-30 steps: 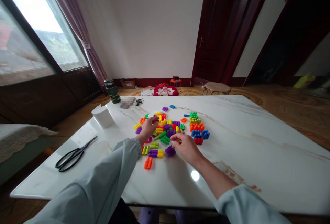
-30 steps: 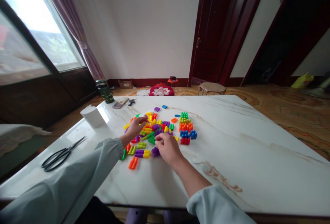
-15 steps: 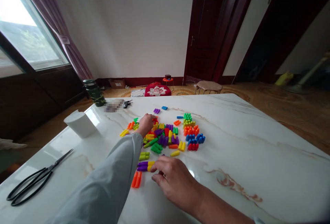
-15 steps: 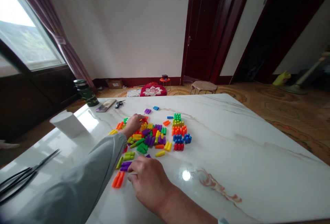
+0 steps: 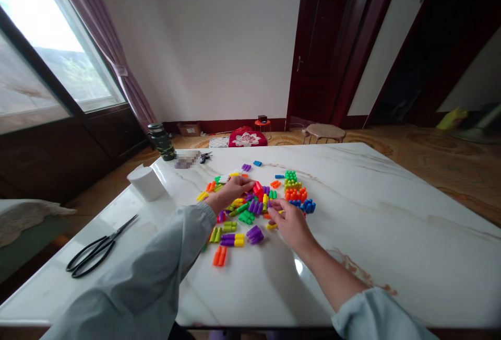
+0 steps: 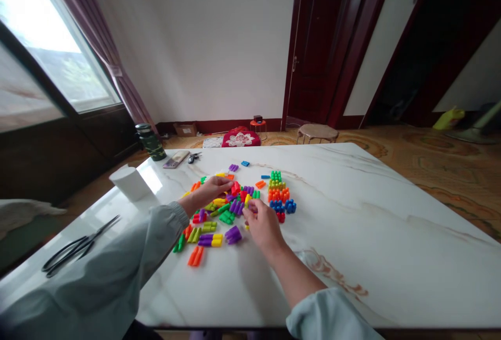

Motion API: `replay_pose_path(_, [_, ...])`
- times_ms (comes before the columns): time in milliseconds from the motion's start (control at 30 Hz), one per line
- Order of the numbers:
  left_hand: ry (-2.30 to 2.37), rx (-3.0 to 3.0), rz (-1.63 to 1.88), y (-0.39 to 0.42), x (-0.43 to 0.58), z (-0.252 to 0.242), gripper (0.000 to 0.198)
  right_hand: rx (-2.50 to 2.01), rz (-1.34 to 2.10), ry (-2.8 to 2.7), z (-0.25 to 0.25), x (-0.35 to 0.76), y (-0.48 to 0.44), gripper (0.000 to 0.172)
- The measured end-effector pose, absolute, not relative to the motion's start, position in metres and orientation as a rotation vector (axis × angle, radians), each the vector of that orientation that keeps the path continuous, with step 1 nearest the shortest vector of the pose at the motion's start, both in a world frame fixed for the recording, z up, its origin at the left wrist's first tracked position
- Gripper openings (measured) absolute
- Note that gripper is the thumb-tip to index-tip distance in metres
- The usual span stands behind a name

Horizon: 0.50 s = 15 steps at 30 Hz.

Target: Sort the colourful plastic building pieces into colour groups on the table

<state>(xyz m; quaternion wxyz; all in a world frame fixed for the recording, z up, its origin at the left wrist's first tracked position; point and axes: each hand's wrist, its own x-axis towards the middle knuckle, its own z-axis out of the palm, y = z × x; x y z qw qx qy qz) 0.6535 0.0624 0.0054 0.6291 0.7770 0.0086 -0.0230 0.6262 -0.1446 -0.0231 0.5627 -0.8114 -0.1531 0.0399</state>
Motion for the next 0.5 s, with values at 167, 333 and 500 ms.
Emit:
replay_pose_path(167, [-0.172,2.087,0.025,0.044,0.622,0.018,0.019,-1.831,0.094,-0.391,-0.013,0.622,-0.143,0.031])
replay_pose_path(333, [-0.246,2.181,0.125,0.029,0.594,0.019,0.018,-1.908,0.107,-0.557,-0.012,0.615,-0.143,0.015])
replay_pose_path(500, [-0.062,2.184,0.194,0.046,0.586,0.019,0.024,-2.018,0.048,-0.513,-0.019,0.624,-0.155,0.013])
